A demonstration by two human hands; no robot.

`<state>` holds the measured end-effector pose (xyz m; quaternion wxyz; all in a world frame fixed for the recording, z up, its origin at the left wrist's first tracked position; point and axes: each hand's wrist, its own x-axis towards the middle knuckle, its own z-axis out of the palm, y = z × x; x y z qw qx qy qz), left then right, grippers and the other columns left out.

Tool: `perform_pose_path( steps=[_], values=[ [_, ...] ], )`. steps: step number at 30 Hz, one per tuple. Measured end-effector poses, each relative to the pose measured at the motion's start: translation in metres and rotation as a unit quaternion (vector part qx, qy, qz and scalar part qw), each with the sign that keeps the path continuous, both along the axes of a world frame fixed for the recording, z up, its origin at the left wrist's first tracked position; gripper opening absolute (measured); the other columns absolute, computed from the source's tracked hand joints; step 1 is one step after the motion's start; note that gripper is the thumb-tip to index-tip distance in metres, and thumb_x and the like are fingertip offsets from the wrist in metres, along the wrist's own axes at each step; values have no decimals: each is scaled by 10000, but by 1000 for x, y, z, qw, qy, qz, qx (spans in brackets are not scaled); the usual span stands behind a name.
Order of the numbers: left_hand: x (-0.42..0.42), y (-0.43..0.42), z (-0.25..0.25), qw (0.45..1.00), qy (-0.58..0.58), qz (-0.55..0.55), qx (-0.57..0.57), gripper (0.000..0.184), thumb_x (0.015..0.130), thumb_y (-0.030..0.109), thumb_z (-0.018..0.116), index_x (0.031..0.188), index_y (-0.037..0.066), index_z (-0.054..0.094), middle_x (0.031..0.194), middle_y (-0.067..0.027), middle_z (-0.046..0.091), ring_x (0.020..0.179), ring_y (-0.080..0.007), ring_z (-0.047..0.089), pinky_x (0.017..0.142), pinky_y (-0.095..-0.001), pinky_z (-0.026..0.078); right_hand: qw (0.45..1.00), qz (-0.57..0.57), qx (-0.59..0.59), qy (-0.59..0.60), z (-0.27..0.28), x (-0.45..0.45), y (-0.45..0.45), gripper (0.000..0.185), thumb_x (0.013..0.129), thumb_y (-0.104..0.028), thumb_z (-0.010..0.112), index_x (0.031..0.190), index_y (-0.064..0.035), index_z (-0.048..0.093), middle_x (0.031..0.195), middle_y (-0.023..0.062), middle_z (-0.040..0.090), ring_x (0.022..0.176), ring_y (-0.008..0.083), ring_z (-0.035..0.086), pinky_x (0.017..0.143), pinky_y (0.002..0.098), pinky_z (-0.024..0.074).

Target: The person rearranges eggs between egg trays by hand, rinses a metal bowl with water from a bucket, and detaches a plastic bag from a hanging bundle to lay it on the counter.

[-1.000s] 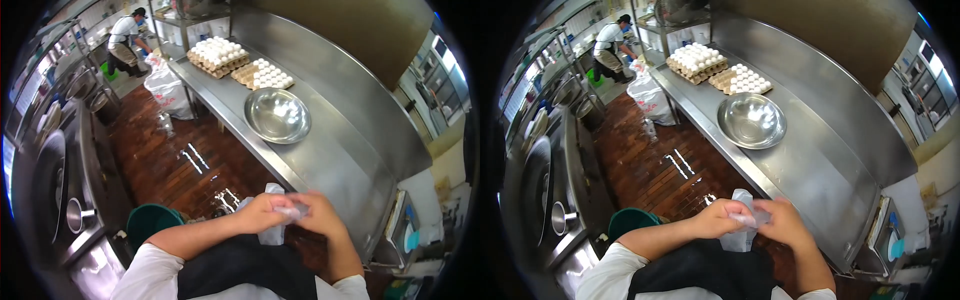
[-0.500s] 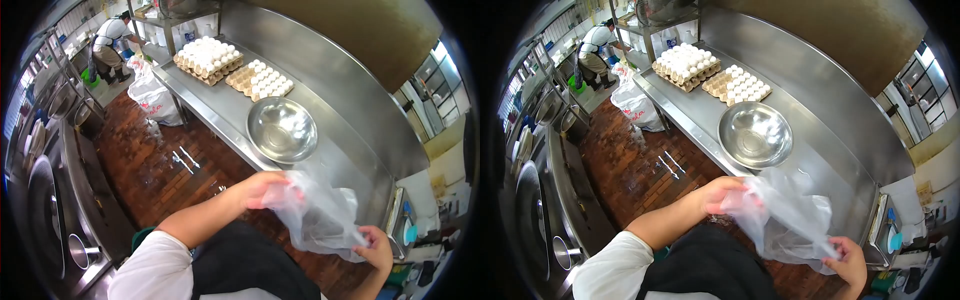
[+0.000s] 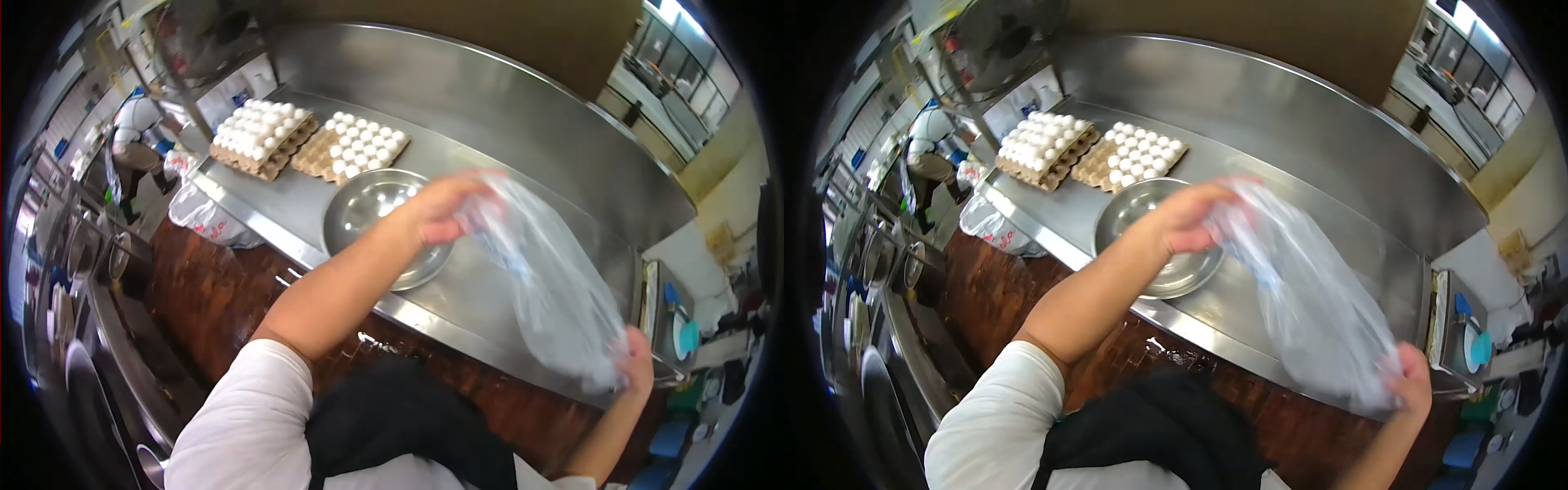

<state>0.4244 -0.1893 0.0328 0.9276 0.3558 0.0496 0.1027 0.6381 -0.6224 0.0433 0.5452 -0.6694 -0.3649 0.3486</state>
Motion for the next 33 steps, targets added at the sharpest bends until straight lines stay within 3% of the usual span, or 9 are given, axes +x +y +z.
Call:
perform_pose_path(
  steps=[3,6,7,10,15,23,25,29,33],
  values=[
    [23,37,6,995,-43,-48,-78,472,862,106,693,1316,71,568,1133,-88,681,966,-194,676,869,-367,556,980,-27,-171,-100,-5,41,54,235,878,-233,731,1010,-52,660,928,20,700,805,106,655,663,272,499],
    [30,42,37,973,-22,-59,222,553,843,131,726,1361,58,543,1178,-101,674,1012,-180,661,911,-357,540,964,-193,82,160,-20,81,78,266,949,-275,664,1119,-71,662,1013,36,712,898,145,666,769,300,510],
    [34,51,34,903,-8,-51,426,563,827,181,766,1339,38,579,1165,-112,681,1038,-181,651,911,-333,528,925,-211,173,264,-19,93,86,287,965,-291,645,1155,-76,658,1042,41,713,936,165,667,809,319,518],
    [60,64,21,762,128,-68,631,544,809,127,797,1304,15,602,1166,-109,694,1054,-160,643,963,-319,504,900,-164,227,335,-25,101,119,319,971,-311,628,1198,-87,641,1097,50,701,1003,195,656,865,360,521],
    [109,89,-20,877,202,161,404,296,926,410,668,959,117,641,702,35,522,568,-64,445,476,-253,299,922,-187,157,300,-56,136,159,373,984,-356,606,1217,-66,623,1153,48,685,1059,189,645,897,354,514],
    [126,150,-24,889,268,224,296,286,961,414,619,996,131,639,708,22,538,553,-83,433,488,-275,311,906,-400,95,102,-75,110,247,859,913,-652,581,1523,-82,379,1500,162,472,1244,283,542,1079,433,337],
    [133,164,-29,892,280,229,272,296,965,409,614,1027,122,649,733,4,551,583,-102,448,510,-295,338,922,-362,23,135,-141,96,250,930,912,-737,482,1571,-111,286,1561,166,394,1301,326,516,989,450,426],
    [134,194,-57,877,327,248,250,319,963,389,620,1081,96,667,801,-44,581,654,-139,489,534,-326,382,955,-274,-90,69,-201,9,288,570,960,-417,640,1416,-105,499,1329,94,608,1139,252,608,899,376,492],
    [116,222,-76,857,401,214,244,342,971,412,609,1138,121,679,877,-37,612,721,-144,539,589,-327,444,930,-187,39,-315,-157,-1,343,350,895,-188,697,1207,-40,641,1205,121,668,1056,286,650,843,380,510]
  ],
)
